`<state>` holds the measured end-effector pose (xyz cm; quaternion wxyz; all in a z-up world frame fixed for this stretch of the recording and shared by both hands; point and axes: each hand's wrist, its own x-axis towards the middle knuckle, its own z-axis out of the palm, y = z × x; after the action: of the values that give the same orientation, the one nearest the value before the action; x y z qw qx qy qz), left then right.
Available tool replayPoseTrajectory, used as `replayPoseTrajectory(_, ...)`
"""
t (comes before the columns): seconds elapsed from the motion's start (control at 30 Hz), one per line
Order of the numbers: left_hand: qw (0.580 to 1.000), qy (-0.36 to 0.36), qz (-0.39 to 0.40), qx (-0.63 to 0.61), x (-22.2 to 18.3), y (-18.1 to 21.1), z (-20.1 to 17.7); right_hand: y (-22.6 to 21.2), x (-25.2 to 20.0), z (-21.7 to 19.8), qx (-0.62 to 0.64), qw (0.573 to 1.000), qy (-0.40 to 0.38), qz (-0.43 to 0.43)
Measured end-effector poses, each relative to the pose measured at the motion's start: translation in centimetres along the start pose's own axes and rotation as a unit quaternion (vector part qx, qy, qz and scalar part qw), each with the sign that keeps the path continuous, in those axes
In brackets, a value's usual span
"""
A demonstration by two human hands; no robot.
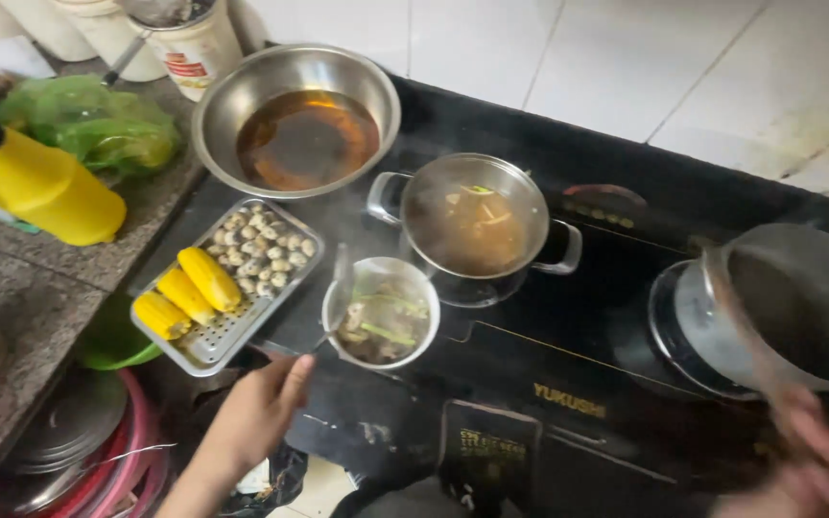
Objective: Serving noodle soup from a cooking pot into a bowl using chopsticks and a ladle.
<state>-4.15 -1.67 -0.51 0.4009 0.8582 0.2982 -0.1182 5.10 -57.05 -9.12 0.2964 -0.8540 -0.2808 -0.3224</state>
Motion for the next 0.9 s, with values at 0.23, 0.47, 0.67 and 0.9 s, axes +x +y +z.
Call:
replayPoseTrajectory(0.23, 1.000, -0.029, -0.004, -0.007, -1.1, 1.2, 0.1, -16.7, 26.7, 13.2, 0.280, 0.949, -0.003, 0.148)
replayPoseTrajectory(0.47, 0.998, -0.057, 0.003, 0.000, -1.2, 1.5, -0.6, -18.8, 33.8, 13.8, 0.053, 0.860, -0.386, 0.330)
replayPoseTrajectory(0.67, 0.997, -0.076, 0.016, 0.011, 0.0, 1.4, -1.5, -19.3, 28.8, 8.9, 0.173, 0.884, -0.157, 0.405)
replayPoseTrajectory(0.9, 0.994, -0.098, 0.045, 0.031, 2.1, 0.7, -2.8, -19.9, 20.3, 6.5, 0.233, 0.848, 0.125, 0.459)
